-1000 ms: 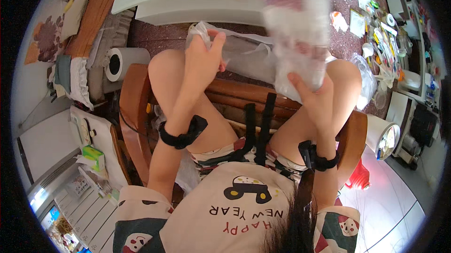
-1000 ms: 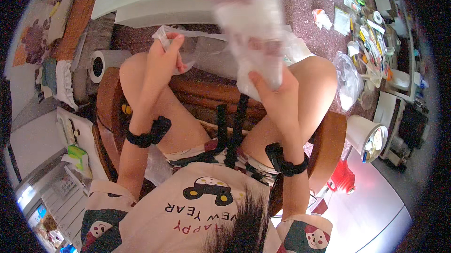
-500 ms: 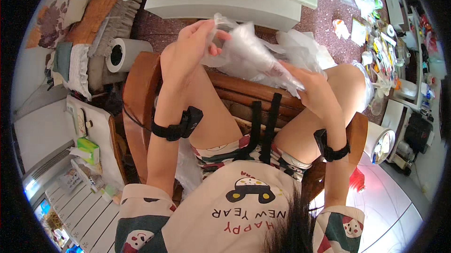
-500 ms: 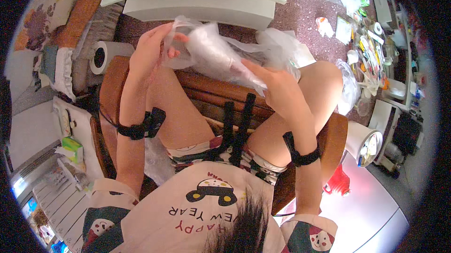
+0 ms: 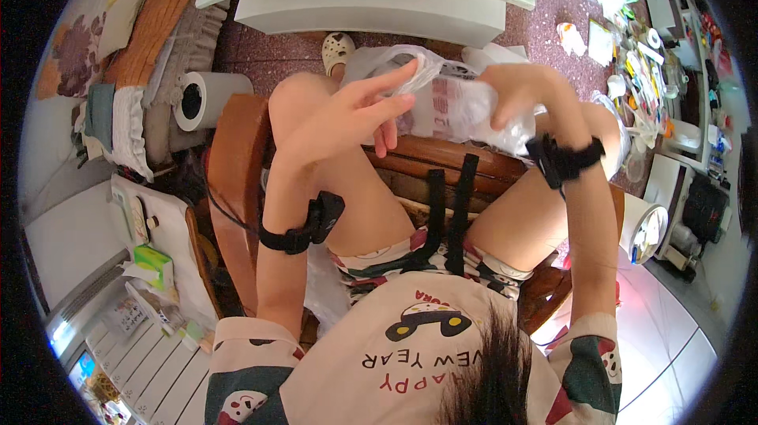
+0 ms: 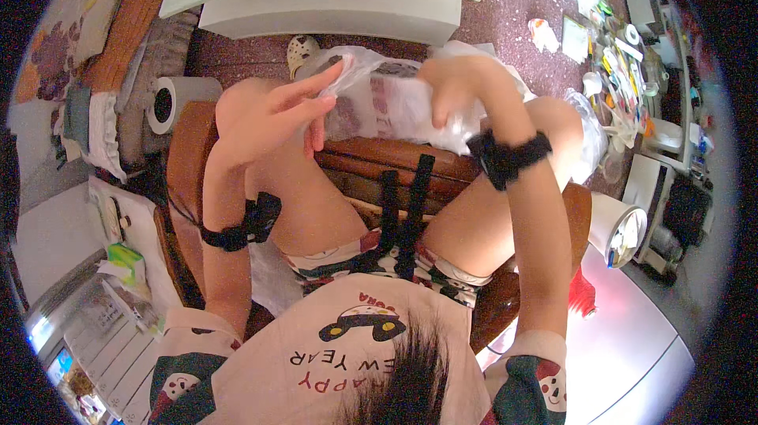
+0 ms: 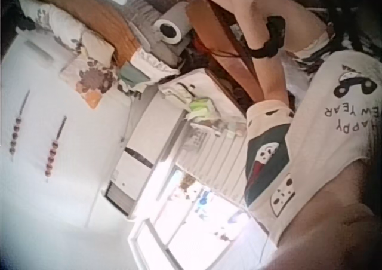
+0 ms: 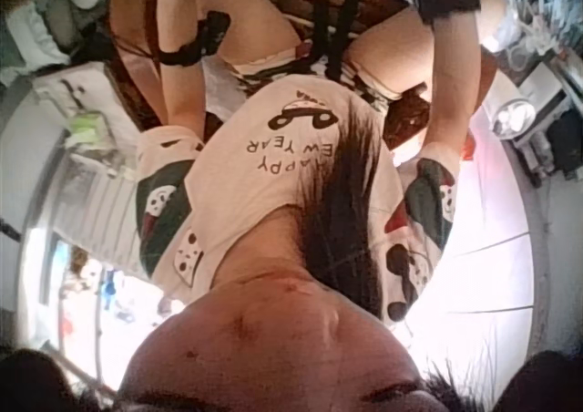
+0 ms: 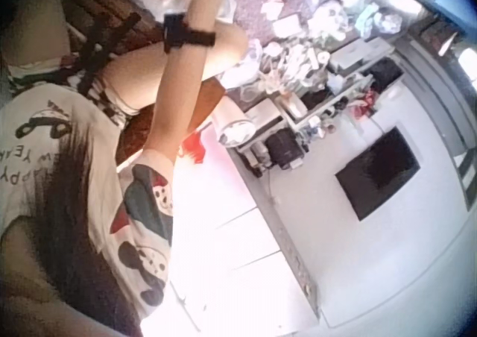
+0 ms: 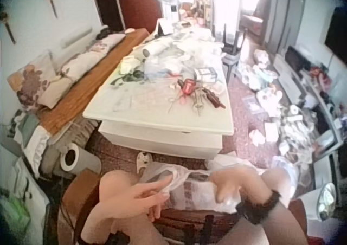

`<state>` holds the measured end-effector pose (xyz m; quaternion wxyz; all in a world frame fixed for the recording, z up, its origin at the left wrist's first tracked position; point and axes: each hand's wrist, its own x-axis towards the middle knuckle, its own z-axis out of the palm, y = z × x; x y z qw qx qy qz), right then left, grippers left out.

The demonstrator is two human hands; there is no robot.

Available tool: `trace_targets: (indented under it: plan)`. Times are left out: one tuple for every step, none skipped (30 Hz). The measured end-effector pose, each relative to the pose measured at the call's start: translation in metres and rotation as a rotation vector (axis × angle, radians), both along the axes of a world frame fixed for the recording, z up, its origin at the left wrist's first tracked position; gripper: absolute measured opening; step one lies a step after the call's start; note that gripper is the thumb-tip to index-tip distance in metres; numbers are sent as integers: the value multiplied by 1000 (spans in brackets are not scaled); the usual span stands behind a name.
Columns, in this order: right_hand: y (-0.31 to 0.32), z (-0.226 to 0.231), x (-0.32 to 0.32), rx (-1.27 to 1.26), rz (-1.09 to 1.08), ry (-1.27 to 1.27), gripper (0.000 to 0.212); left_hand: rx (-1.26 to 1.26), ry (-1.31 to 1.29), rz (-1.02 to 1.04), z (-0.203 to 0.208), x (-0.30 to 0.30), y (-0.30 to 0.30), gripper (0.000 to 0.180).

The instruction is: The recorder is sitting and sorting through various plastic bags and bubble wrap packaging.

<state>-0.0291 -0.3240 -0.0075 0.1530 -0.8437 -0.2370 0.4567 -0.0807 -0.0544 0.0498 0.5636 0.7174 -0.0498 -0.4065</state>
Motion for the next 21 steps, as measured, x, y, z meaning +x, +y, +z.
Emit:
trace_targets:
  plan:
    - [-7,-10,12,-9,-40,100,43,14,-1,-35,-2,2,0,51]
    - [-12,-26,20,-11,-48,101,43,33,1,-68,-4,3,-1,51]
    - [-13,-46,26,33,-117,125,47,37,2,-70,-3,4,0,51]
    - [-13,-59,27,73,-188,148,50,-40,48,-76,-3,5,0,52]
    - [-12,-73,25,72,-192,149,50,-116,94,-82,-4,7,-1,53]
    - [-4,-86,25,22,-145,111,51,-112,99,-83,-5,8,-1,53]
    - [1,-101,22,-27,-99,71,53,-124,142,-46,-6,10,-2,54]
    - [6,-117,15,-82,-4,-127,56,-135,186,-9,-6,11,-2,55]
    - [4,-129,15,-78,-8,-120,56,-130,193,-12,-9,13,-2,55]
    - [17,-137,3,-77,-25,-94,56,-150,202,-7,-11,14,0,54]
    - [27,-143,-8,-76,-42,-69,55,-168,212,-2,-12,15,2,54]
    - [40,-150,-6,-84,-66,-43,55,-169,220,-13,-13,16,0,54]
    - [43,-159,-10,-89,-90,-18,55,-171,193,-6,-12,17,0,54]
    - [47,-169,-5,-93,-114,6,55,-172,166,2,-11,19,0,54]
    - [48,-182,7,-104,-142,32,54,-177,174,-13,-9,20,-3,54]
    - [43,-193,16,-115,-170,54,54,-180,169,41,-5,23,-7,54]
    - [38,-206,29,-126,-199,76,54,-183,165,95,-4,26,-10,55]
    - [44,-219,35,-121,-218,104,53,-171,174,90,-4,25,-6,55]
    - [49,-228,41,-121,-241,128,53,-180,156,157,-7,26,-4,56]
    - [65,-238,38,-121,-265,152,53,-188,138,223,-10,27,-3,57]
    - [86,-244,27,-105,-274,176,52,-167,138,227,-11,25,3,57]
